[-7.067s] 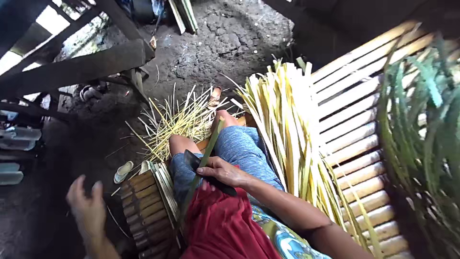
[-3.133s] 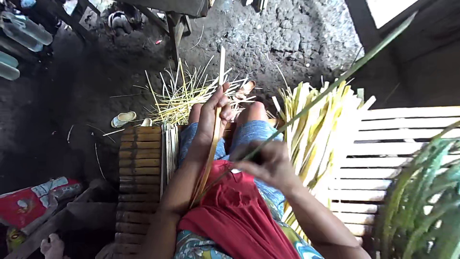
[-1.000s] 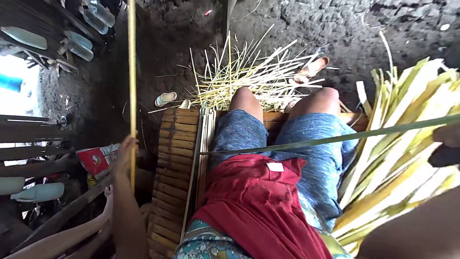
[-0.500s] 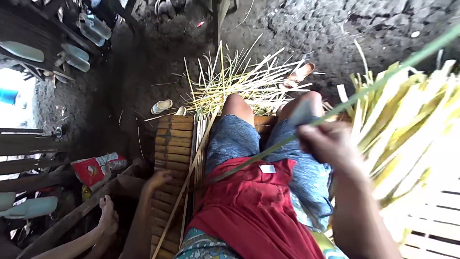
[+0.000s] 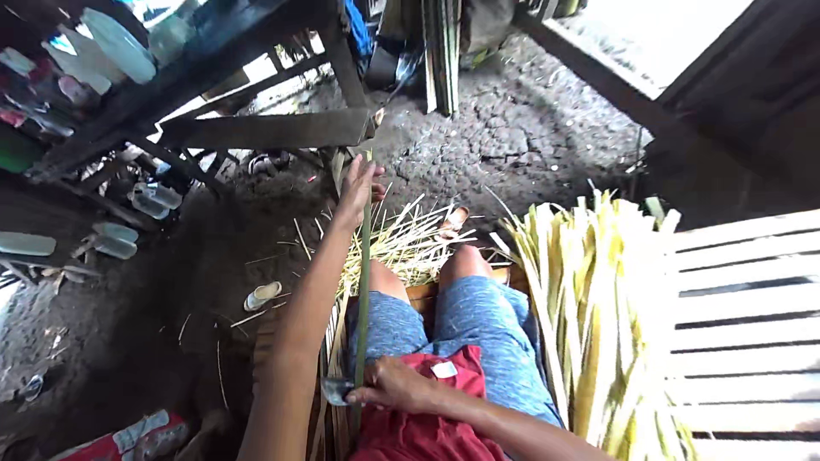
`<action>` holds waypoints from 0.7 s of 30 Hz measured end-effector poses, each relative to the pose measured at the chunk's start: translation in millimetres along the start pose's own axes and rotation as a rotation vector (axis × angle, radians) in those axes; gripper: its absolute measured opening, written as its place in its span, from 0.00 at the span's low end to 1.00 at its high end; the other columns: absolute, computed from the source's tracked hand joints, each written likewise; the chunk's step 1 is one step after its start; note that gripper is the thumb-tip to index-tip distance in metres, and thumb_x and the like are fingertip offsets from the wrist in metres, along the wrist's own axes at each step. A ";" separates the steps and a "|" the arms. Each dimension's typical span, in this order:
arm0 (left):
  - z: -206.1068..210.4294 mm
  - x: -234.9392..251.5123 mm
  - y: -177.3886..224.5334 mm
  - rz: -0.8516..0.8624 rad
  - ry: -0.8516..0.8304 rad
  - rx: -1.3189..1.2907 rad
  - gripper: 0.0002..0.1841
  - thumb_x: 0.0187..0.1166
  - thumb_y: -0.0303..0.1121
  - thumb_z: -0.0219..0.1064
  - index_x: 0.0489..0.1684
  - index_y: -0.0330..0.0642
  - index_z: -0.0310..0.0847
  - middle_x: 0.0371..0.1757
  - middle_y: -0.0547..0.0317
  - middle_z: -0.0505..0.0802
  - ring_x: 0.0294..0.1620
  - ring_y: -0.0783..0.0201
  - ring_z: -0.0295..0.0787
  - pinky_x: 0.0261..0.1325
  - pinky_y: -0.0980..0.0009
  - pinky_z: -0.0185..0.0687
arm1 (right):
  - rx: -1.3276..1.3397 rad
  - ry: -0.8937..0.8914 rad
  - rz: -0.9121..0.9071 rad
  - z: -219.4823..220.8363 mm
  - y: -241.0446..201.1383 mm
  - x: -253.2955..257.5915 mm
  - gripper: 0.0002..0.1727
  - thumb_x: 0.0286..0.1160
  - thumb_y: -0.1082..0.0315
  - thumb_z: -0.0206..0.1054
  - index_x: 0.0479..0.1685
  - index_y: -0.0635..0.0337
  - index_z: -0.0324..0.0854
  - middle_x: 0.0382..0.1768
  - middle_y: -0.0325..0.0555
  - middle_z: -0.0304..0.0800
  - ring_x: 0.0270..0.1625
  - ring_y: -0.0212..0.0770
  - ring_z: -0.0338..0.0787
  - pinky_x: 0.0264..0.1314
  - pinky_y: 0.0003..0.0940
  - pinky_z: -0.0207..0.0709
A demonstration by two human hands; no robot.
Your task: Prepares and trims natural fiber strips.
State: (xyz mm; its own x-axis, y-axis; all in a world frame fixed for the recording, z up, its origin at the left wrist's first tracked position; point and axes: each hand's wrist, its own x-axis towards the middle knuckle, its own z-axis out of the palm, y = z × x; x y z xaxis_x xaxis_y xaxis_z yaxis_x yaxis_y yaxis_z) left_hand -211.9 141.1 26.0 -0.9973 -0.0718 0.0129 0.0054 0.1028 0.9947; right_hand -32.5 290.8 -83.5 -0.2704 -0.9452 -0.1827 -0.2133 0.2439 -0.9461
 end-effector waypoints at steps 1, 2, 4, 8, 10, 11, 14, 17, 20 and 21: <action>-3.0 20.8 -31.9 -0.034 0.023 -0.140 0.24 0.96 0.30 0.42 0.85 0.25 0.51 0.50 0.42 0.86 0.26 0.69 0.80 0.25 0.82 0.74 | 0.013 0.007 0.002 -1.9 2.1 -3.2 0.31 0.83 0.49 0.66 0.30 0.77 0.83 0.24 0.60 0.85 0.29 0.56 0.86 0.40 0.57 0.76; -0.9 30.7 -42.9 -0.206 0.074 -0.230 0.21 0.96 0.32 0.43 0.84 0.35 0.57 0.44 0.54 0.85 0.19 0.76 0.73 0.20 0.84 0.67 | 0.030 0.030 0.019 -6.8 4.7 -8.2 0.29 0.82 0.49 0.68 0.36 0.75 0.84 0.26 0.61 0.85 0.32 0.56 0.86 0.41 0.58 0.77; 1.7 16.0 -54.8 -0.425 0.073 -0.242 0.21 0.96 0.34 0.42 0.84 0.42 0.59 0.41 0.62 0.82 0.16 0.79 0.65 0.17 0.84 0.62 | 0.082 0.160 0.121 -22.0 12.5 -24.4 0.27 0.79 0.50 0.70 0.47 0.74 0.85 0.33 0.62 0.88 0.38 0.57 0.89 0.47 0.60 0.79; 11.4 -92.6 -80.9 -0.607 -0.003 -0.231 0.17 0.96 0.36 0.43 0.74 0.43 0.69 0.38 0.66 0.82 0.15 0.81 0.64 0.17 0.86 0.62 | 0.126 0.607 0.222 -54.3 42.3 -70.3 0.20 0.83 0.56 0.65 0.47 0.69 0.87 0.28 0.45 0.87 0.28 0.32 0.83 0.36 0.33 0.80; 15.3 -140.4 -87.5 -0.679 -0.021 -0.271 0.16 0.96 0.35 0.44 0.71 0.44 0.71 0.41 0.65 0.85 0.15 0.82 0.66 0.18 0.87 0.63 | 0.062 0.789 0.097 -64.6 52.8 -87.7 0.15 0.79 0.59 0.67 0.39 0.65 0.88 0.26 0.35 0.85 0.28 0.20 0.80 0.35 0.21 0.76; 17.5 -158.4 -91.4 -0.693 -0.004 -0.295 0.16 0.95 0.34 0.45 0.72 0.44 0.72 0.43 0.65 0.87 0.16 0.82 0.67 0.18 0.87 0.65 | 0.065 0.829 0.023 -70.4 54.7 -93.7 0.13 0.77 0.62 0.67 0.40 0.65 0.88 0.29 0.34 0.86 0.31 0.18 0.80 0.38 0.20 0.76; 25.4 -196.7 -92.2 -0.628 0.054 -0.291 0.15 0.94 0.30 0.46 0.68 0.40 0.74 0.45 0.61 0.88 0.21 0.79 0.75 0.24 0.85 0.74 | 0.337 0.630 -0.036 -93.1 41.7 -97.8 0.26 0.85 0.59 0.55 0.78 0.60 0.74 0.37 0.31 0.86 0.35 0.23 0.85 0.42 0.22 0.84; 33.8 -218.6 -69.7 -0.480 0.088 -0.279 0.14 0.89 0.26 0.48 0.64 0.38 0.76 0.27 0.66 0.86 0.21 0.79 0.80 0.27 0.85 0.78 | 0.799 0.318 0.041 -102.5 24.1 -83.4 0.28 0.90 0.50 0.41 0.89 0.38 0.58 0.31 0.33 0.89 0.19 0.28 0.84 0.24 0.23 0.84; 42.1 -230.6 -44.5 -0.318 0.091 -0.293 0.12 0.84 0.24 0.50 0.53 0.44 0.78 0.19 0.73 0.83 0.17 0.83 0.76 0.22 0.88 0.73 | 1.007 0.074 0.075 -104.1 8.9 -74.4 0.33 0.85 0.32 0.40 0.81 0.37 0.65 0.19 0.31 0.85 0.12 0.24 0.78 0.16 0.18 0.76; 44.5 -234.1 -39.8 -0.268 0.088 -0.304 0.10 0.84 0.25 0.52 0.49 0.46 0.80 0.20 0.74 0.84 0.17 0.84 0.76 0.22 0.88 0.73 | 1.058 0.005 0.075 -105.1 1.5 -74.4 0.41 0.78 0.22 0.42 0.76 0.41 0.70 0.17 0.29 0.81 0.11 0.22 0.77 0.15 0.16 0.75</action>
State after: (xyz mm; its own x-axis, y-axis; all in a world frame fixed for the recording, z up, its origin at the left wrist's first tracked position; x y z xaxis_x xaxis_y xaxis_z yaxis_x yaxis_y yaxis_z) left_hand 18.2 197.9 -21.1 -0.9564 -0.1422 -0.2553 -0.2192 -0.2282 0.9486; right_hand -111.4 384.2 -43.2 -0.2531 -0.9341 -0.2517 0.7296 -0.0135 -0.6837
